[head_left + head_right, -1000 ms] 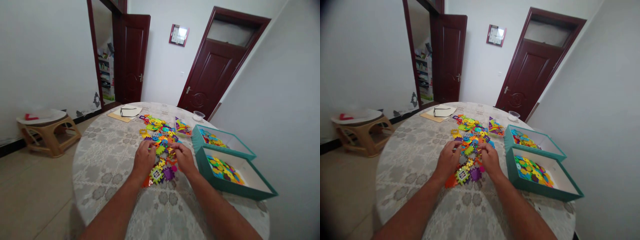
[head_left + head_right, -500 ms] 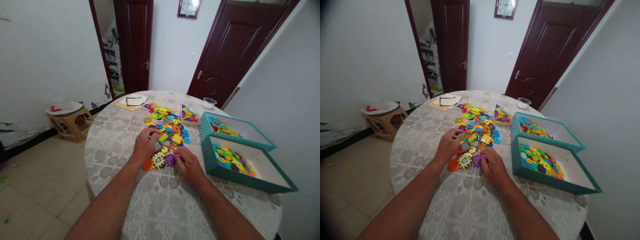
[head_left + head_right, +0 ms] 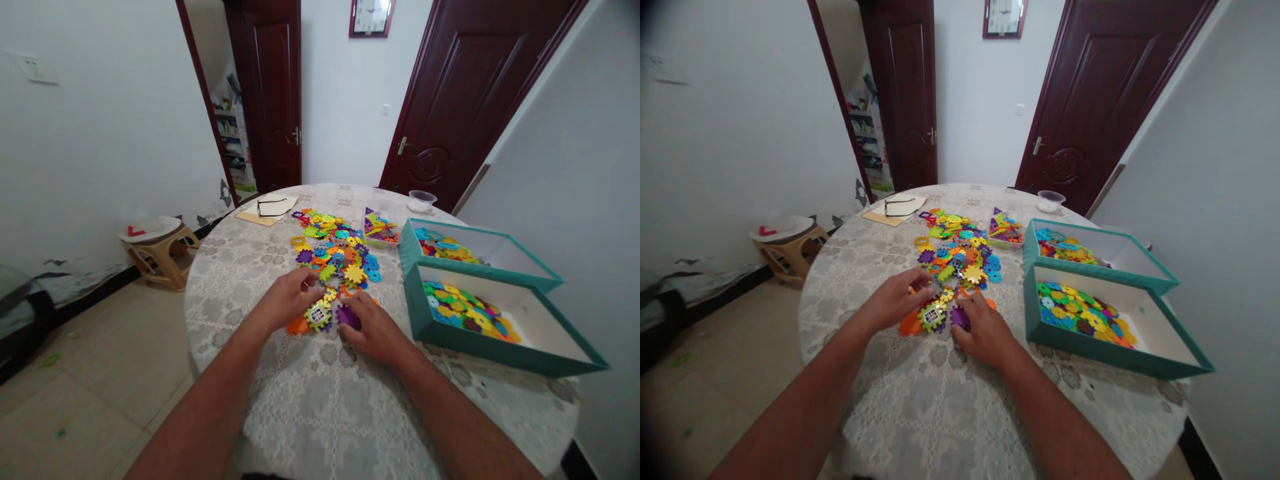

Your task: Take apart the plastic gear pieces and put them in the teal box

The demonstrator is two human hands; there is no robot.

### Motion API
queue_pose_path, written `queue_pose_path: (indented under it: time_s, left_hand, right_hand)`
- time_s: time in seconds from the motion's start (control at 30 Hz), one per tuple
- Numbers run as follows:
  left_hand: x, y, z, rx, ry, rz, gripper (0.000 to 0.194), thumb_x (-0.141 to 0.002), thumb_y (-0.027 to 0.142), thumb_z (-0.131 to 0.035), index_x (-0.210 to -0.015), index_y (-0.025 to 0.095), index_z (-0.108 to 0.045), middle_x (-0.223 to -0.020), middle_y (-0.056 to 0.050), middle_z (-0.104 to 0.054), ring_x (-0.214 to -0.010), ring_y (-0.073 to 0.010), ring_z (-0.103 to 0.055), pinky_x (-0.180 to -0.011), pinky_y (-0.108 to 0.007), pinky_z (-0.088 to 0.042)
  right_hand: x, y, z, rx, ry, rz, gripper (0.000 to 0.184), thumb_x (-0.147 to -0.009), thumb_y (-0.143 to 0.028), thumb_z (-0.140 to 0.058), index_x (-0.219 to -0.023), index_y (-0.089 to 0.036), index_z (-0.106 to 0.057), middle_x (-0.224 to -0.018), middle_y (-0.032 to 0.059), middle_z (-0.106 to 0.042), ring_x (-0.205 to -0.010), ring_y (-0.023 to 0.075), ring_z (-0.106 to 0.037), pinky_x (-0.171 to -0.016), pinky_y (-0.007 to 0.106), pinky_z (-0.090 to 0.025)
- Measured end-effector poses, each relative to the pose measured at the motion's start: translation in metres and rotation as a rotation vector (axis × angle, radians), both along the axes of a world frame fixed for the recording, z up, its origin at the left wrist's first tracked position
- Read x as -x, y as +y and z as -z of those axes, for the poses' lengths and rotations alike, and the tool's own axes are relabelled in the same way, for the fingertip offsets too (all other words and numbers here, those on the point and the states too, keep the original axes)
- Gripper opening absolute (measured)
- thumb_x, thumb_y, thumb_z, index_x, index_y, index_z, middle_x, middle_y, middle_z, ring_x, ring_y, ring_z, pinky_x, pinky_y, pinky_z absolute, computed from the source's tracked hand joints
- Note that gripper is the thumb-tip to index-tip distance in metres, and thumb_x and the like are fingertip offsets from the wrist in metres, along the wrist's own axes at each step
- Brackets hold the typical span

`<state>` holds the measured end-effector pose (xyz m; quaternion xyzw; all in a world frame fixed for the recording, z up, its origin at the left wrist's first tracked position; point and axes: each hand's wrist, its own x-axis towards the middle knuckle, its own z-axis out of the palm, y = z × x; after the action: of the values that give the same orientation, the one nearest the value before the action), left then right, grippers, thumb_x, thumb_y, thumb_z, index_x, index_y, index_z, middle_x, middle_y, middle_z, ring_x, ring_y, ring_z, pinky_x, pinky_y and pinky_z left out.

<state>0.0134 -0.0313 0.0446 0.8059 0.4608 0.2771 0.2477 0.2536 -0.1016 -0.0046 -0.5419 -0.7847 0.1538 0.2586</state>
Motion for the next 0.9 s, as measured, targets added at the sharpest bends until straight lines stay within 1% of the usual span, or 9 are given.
queue_pose_path:
  time_s: [0.13,0.2,0.33,0.47,0.57,0.67,0.73,0.8,0.9]
  left_hand:
    - [0.011,-0.028,0.017,-0.066,0.210,0.082,0.051,-0.079,0.042,-0.080,-0.125,0.025,-0.068,-0.124,-0.009,-0.072,-0.113,-0.0303,-0.065,-0.100,-0.042,-0.049]
    - [0.011,-0.035,0.027,-0.071,0.281,0.094,0.058,-0.077,0.039,-0.083,-0.131,0.025,-0.066,-0.129,-0.011,-0.070,-0.119,-0.0327,-0.062,-0.104,-0.044,-0.047]
    - [0.005,-0.038,0.036,-0.077,0.322,0.088,0.039,-0.084,0.035,-0.075,-0.121,0.022,-0.069,-0.121,-0.012,-0.071,-0.113,-0.0315,-0.063,-0.100,-0.043,-0.046]
    - [0.001,-0.037,0.030,-0.051,0.237,0.082,0.032,-0.084,0.035,-0.073,-0.113,0.021,-0.071,-0.112,-0.010,-0.072,-0.107,-0.0295,-0.062,-0.097,-0.042,-0.046]
    - [0.002,-0.036,0.021,0.096,0.077,0.097,0.033,-0.087,0.041,-0.070,-0.112,0.020,-0.071,-0.108,-0.008,-0.072,-0.099,-0.0248,-0.063,-0.090,-0.037,-0.047]
    - [-0.001,-0.032,0.012,0.358,-0.060,0.193,0.036,-0.093,0.051,-0.062,-0.106,0.019,-0.071,-0.095,-0.004,-0.070,-0.081,-0.0187,-0.061,-0.073,-0.030,-0.046]
    - [-0.006,-0.028,0.009,0.463,-0.121,0.247,0.038,-0.093,0.054,-0.061,-0.101,0.018,-0.069,-0.087,-0.002,-0.067,-0.075,-0.0165,-0.059,-0.067,-0.028,-0.044]
    - [-0.013,-0.024,0.009,0.482,-0.167,0.222,0.039,-0.090,0.056,-0.065,-0.096,0.017,-0.066,-0.081,0.000,-0.065,-0.072,-0.0153,-0.057,-0.064,-0.026,-0.042]
    - [-0.018,-0.023,0.012,0.440,-0.192,0.131,0.041,-0.089,0.059,-0.065,-0.092,0.018,-0.061,-0.077,0.001,-0.062,-0.070,-0.0150,-0.056,-0.062,-0.026,-0.043]
  right_hand:
    - [-0.004,0.004,-0.003,-0.056,0.255,0.047,0.038,-0.093,-0.031,-0.062,-0.130,-0.021,-0.067,-0.121,0.0110,-0.064,-0.112,0.0245,-0.061,-0.100,0.039,-0.048]
    - [-0.003,0.006,-0.003,0.035,0.402,0.084,0.035,-0.096,-0.036,-0.058,-0.127,-0.022,-0.069,-0.110,0.0088,-0.067,-0.099,0.0224,-0.064,-0.090,0.037,-0.052]
    - [0.000,0.010,0.002,0.401,0.813,0.114,0.041,-0.097,-0.049,-0.053,-0.124,-0.021,-0.067,-0.076,0.0009,-0.061,-0.064,0.0177,-0.059,-0.058,0.030,-0.051]
    - [0.001,0.016,0.008,0.527,1.092,0.123,0.040,-0.091,-0.052,-0.060,-0.115,-0.022,-0.067,-0.074,-0.0003,-0.059,-0.061,0.0161,-0.057,-0.051,0.026,-0.050]
    - [-0.001,0.016,0.007,0.471,1.038,0.107,0.040,-0.091,-0.052,-0.060,-0.114,-0.021,-0.068,-0.074,-0.0003,-0.059,-0.063,0.0155,-0.057,-0.052,0.025,-0.049]
    - [-0.002,0.012,0.001,0.392,0.877,0.051,0.042,-0.095,-0.049,-0.057,-0.124,-0.020,-0.068,-0.075,-0.0003,-0.062,-0.063,0.0144,-0.058,-0.057,0.025,-0.048]
    - [0.001,0.007,-0.003,0.396,0.820,-0.020,0.044,-0.097,-0.047,-0.054,-0.129,-0.019,-0.065,-0.080,0.0010,-0.065,-0.066,0.0149,-0.061,-0.061,0.026,-0.050]
    - [0.006,0.001,-0.007,0.394,0.762,-0.096,0.043,-0.097,-0.045,-0.057,-0.130,-0.020,-0.065,-0.089,0.0029,-0.068,-0.074,0.0162,-0.064,-0.066,0.027,-0.051]
    - [0.012,-0.003,-0.007,0.283,0.591,-0.125,0.030,-0.093,-0.035,-0.064,-0.120,-0.023,-0.069,-0.101,0.0041,-0.071,-0.088,0.0189,-0.064,-0.075,0.029,-0.051]
